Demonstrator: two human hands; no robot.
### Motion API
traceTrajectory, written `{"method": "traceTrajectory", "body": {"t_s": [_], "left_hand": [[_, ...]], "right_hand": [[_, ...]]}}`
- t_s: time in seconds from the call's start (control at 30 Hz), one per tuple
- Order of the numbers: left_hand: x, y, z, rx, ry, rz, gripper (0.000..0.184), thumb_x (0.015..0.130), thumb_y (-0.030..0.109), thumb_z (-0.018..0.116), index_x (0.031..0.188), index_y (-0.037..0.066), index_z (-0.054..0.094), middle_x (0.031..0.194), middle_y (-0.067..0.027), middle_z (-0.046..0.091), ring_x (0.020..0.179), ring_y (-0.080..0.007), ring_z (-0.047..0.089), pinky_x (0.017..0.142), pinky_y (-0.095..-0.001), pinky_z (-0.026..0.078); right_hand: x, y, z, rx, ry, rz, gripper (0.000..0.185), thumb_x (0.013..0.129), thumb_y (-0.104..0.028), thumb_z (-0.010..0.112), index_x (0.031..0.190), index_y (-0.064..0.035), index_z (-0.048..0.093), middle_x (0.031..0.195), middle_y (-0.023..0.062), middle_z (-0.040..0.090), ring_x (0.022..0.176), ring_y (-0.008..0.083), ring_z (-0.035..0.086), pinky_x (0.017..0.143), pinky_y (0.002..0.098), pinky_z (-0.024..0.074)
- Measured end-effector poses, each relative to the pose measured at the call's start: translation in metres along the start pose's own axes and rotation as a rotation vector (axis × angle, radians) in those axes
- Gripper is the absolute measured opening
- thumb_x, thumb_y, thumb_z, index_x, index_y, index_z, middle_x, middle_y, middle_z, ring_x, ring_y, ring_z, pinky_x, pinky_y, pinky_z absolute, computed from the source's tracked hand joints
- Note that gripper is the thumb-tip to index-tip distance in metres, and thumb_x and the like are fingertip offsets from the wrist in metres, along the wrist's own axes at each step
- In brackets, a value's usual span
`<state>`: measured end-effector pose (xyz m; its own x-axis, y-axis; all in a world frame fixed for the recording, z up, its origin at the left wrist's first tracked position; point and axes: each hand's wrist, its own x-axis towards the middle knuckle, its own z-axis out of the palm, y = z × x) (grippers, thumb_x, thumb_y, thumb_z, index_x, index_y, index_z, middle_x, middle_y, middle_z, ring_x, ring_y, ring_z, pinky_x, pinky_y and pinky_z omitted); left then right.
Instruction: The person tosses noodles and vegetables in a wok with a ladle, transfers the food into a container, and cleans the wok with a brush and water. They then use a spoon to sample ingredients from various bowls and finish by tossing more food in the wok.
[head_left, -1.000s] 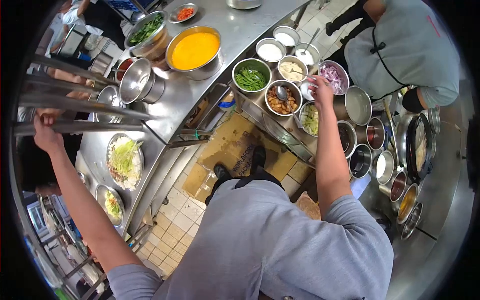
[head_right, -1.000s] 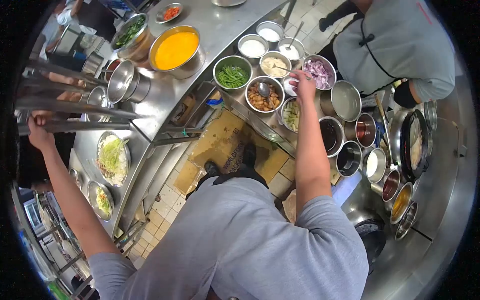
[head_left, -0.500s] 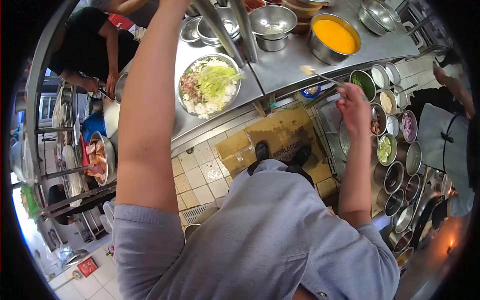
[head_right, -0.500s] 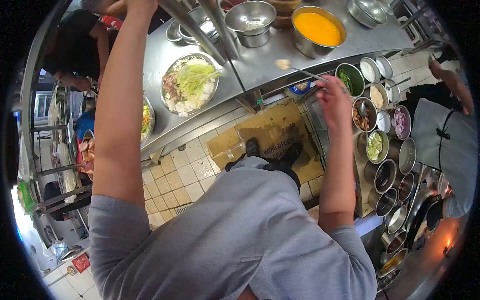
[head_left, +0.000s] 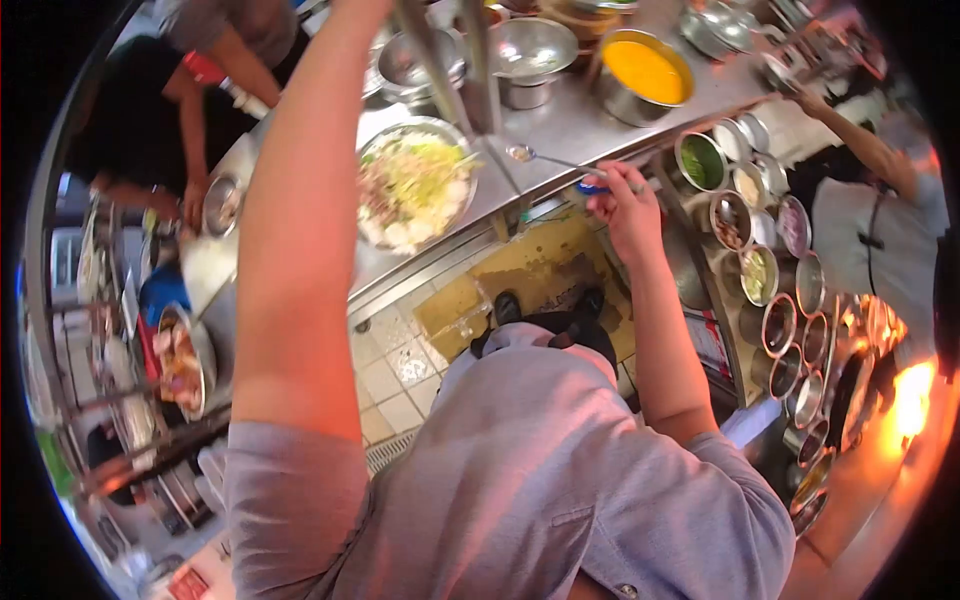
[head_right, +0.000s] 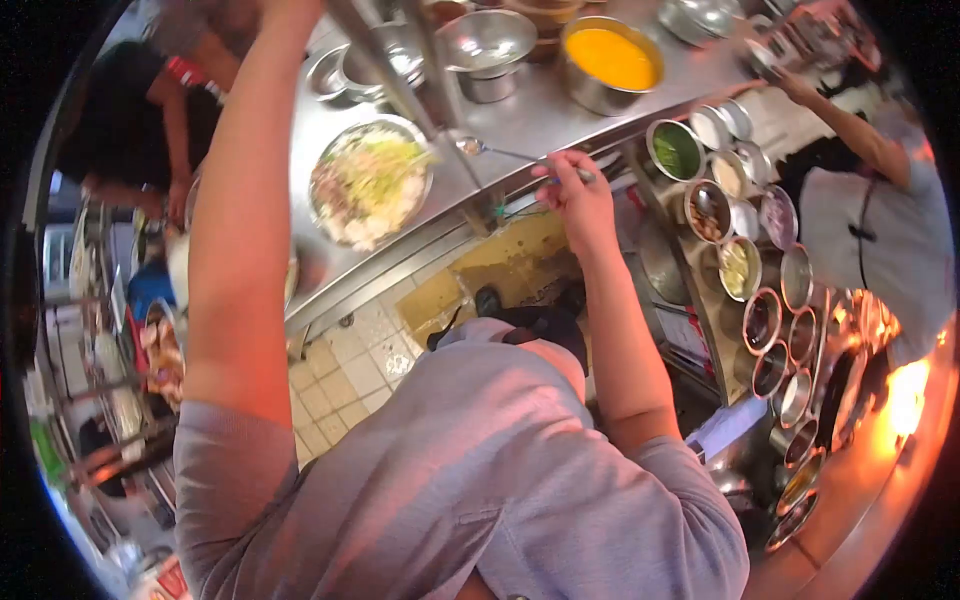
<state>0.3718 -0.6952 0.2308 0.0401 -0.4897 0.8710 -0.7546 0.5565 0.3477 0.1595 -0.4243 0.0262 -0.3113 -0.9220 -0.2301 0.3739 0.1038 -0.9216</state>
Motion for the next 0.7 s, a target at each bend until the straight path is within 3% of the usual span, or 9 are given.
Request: {"method": "traceTrajectory", "body": {"t_s": [0.03, 0.07, 0.1, 0.13, 0.2, 0.23, 0.27, 0.4, 0.7], "left_hand": [[0.004, 0.005, 0.003, 0.546, 0.002, 0.418, 0.021, 0.087, 0.020, 0.053, 0.079, 0.001, 0.055, 0.054, -0.0077, 0.055, 0.052, -0.0238, 0.060, 0.046, -0.0419, 0.044], [-0.001, 0.007, 0.000, 0.706, -0.178, 0.260, 0.020, 0.089, 0.019, 0.052, 0.078, 0.003, 0.057, 0.053, -0.0050, 0.053, 0.048, -0.0204, 0.056, 0.043, -0.0366, 0.042], [-0.001, -0.009, -0.008, 0.807, -0.436, 0.460, 0.022, 0.089, 0.014, 0.053, 0.104, -0.001, 0.059, 0.087, -0.0094, 0.062, 0.085, -0.0212, 0.063, 0.067, -0.0314, 0.053], [0.003, -0.051, 0.020, 0.559, -0.307, 0.476, 0.024, 0.087, 0.008, 0.050, 0.108, 0.000, 0.058, 0.095, -0.0095, 0.062, 0.094, -0.0202, 0.062, 0.074, -0.0276, 0.051], [-0.006, -0.033, 0.017, -0.998, -0.261, -0.457, 0.029, 0.087, 0.008, 0.054, 0.115, 0.001, 0.056, 0.099, -0.0073, 0.060, 0.089, -0.0177, 0.060, 0.073, -0.0253, 0.050], [0.004, -0.016, 0.014, -0.849, -0.136, -0.617, 0.028, 0.090, 0.012, 0.052, 0.111, -0.005, 0.056, 0.080, -0.0106, 0.063, 0.065, -0.0172, 0.061, 0.059, -0.0267, 0.049], [-0.003, 0.009, 0.002, -1.026, -0.051, -0.688, 0.024, 0.082, 0.015, 0.067, 0.097, -0.004, 0.062, 0.079, -0.0078, 0.058, 0.068, -0.0123, 0.055, 0.058, -0.0254, 0.046], [0.000, 0.002, 0.002, -0.834, -0.015, -0.706, 0.021, 0.088, 0.016, 0.059, 0.077, -0.002, 0.058, 0.065, -0.0029, 0.047, 0.057, -0.0117, 0.045, 0.053, -0.0248, 0.039], [-0.002, 0.010, -0.012, -0.836, -0.001, -0.627, 0.019, 0.091, 0.013, 0.054, 0.076, 0.001, 0.052, 0.063, -0.0014, 0.042, 0.055, -0.0106, 0.040, 0.052, -0.0248, 0.037]], "right_hand": [[-0.006, -0.004, -0.018, 0.061, 0.039, 0.017, 0.017, 0.093, -0.019, 0.051, 0.102, -0.0052, 0.055, 0.090, 0.0075, 0.065, 0.062, 0.0110, 0.057, 0.055, 0.0215, 0.0391], [-0.013, -0.009, -0.040, 0.123, 0.094, 0.027, 0.017, 0.094, -0.019, 0.051, 0.102, -0.0057, 0.055, 0.091, 0.0078, 0.065, 0.063, 0.0109, 0.057, 0.056, 0.0219, 0.0399], [-0.020, -0.015, -0.061, 0.140, 0.137, -0.009, 0.016, 0.094, -0.020, 0.052, 0.102, -0.0065, 0.055, 0.090, 0.0081, 0.065, 0.062, 0.0112, 0.058, 0.056, 0.0230, 0.0414], [-0.026, -0.025, -0.087, 0.135, 0.218, -0.053, 0.016, 0.094, -0.020, 0.052, 0.102, -0.0065, 0.055, 0.090, 0.0081, 0.065, 0.062, 0.0112, 0.058, 0.056, 0.0230, 0.0414], [-0.038, -0.041, -0.133, 0.209, 0.337, -0.116, 0.015, 0.094, -0.020, 0.052, 0.101, -0.0068, 0.055, 0.089, 0.0082, 0.066, 0.062, 0.0115, 0.058, 0.056, 0.0229, 0.0419], [-0.040, -0.047, -0.159, 0.223, 0.388, -0.172, 0.015, 0.093, -0.020, 0.052, 0.099, -0.0066, 0.055, 0.088, 0.0080, 0.066, 0.062, 0.0114, 0.058, 0.056, 0.0220, 0.0419], [-0.040, -0.052, -0.184, 0.217, 0.458, -0.218, 0.014, 0.093, -0.019, 0.053, 0.098, -0.0063, 0.055, 0.088, 0.0084, 0.066, 0.063, 0.0104, 0.058, 0.055, 0.0211, 0.0415], [-0.028, -0.083, -0.249, 0.169, 0.683, -0.271, 0.013, 0.093, -0.019, 0.052, 0.097, -0.0073, 0.056, 0.085, 0.0056, 0.066, 0.067, 0.0083, 0.057, 0.055, 0.0209, 0.0412], [0.081, -0.084, -0.335, -0.345, 0.698, -0.305, 0.024, 0.091, -0.017, 0.053, 0.103, 0.0010, 0.063, 0.084, 0.0092, 0.069, 0.069, 0.0125, 0.061, 0.061, 0.0252, 0.0467]]}}
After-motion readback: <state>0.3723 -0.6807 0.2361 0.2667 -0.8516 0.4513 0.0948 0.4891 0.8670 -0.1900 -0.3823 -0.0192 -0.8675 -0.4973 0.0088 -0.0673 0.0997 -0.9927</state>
